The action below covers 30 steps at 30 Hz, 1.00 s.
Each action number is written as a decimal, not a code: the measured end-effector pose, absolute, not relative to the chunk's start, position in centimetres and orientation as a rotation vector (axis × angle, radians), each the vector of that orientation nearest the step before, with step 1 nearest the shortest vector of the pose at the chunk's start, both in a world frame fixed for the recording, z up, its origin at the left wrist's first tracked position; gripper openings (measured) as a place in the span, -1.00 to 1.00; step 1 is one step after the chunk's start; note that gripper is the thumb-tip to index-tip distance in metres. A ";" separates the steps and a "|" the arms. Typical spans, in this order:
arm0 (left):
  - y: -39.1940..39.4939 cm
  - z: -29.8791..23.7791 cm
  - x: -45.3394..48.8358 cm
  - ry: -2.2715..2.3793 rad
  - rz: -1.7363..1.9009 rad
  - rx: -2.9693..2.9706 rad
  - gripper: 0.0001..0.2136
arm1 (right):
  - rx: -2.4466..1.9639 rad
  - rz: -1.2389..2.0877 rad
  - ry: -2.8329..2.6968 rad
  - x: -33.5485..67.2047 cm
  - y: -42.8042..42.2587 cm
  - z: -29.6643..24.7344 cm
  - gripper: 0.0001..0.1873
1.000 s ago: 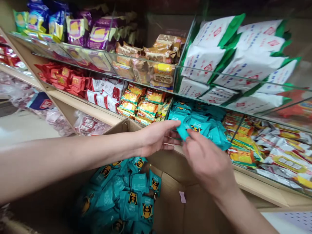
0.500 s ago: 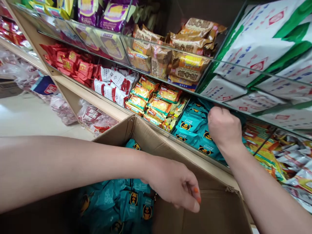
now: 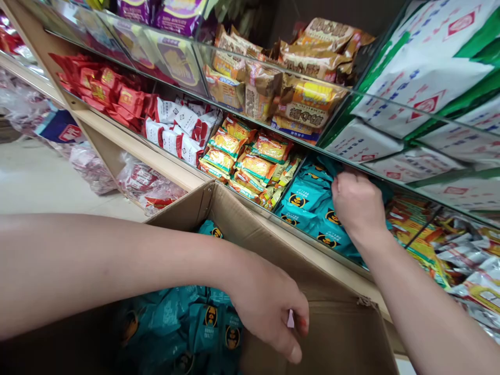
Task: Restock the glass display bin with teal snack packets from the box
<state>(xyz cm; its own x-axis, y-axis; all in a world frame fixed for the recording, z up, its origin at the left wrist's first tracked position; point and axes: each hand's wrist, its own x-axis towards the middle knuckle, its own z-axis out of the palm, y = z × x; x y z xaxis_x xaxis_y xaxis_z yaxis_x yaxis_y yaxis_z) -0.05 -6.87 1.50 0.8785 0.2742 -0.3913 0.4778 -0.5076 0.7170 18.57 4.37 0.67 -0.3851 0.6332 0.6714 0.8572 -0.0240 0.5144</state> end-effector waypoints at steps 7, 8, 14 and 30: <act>-7.0 1.6 -0.7 0.516 -0.387 2.233 -0.85 | -1.285 -1.155 -2.013 19.1 4.1 -0.1 -0.75; -7.0 1.6 -0.7 0.515 -0.389 2.240 -0.81 | -1.262 -1.151 -2.013 19.2 3.9 -0.2 -0.74; -6.9 1.5 -0.6 0.543 -0.417 2.249 -0.74 | -1.242 -1.107 -2.020 19.3 3.5 -0.1 -0.73; -4.8 1.4 0.5 0.768 0.787 0.805 -0.63 | -1.058 -0.723 -2.115 16.8 -8.0 -2.6 -0.72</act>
<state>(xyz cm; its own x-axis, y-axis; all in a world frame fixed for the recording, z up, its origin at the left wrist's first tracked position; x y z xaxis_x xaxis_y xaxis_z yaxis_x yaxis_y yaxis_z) 0.51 -4.80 1.38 0.4837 0.8290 -0.2807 -0.3006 0.4585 0.8363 16.82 -7.97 -2.60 -0.4579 0.4715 0.7537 0.8342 0.5210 0.1809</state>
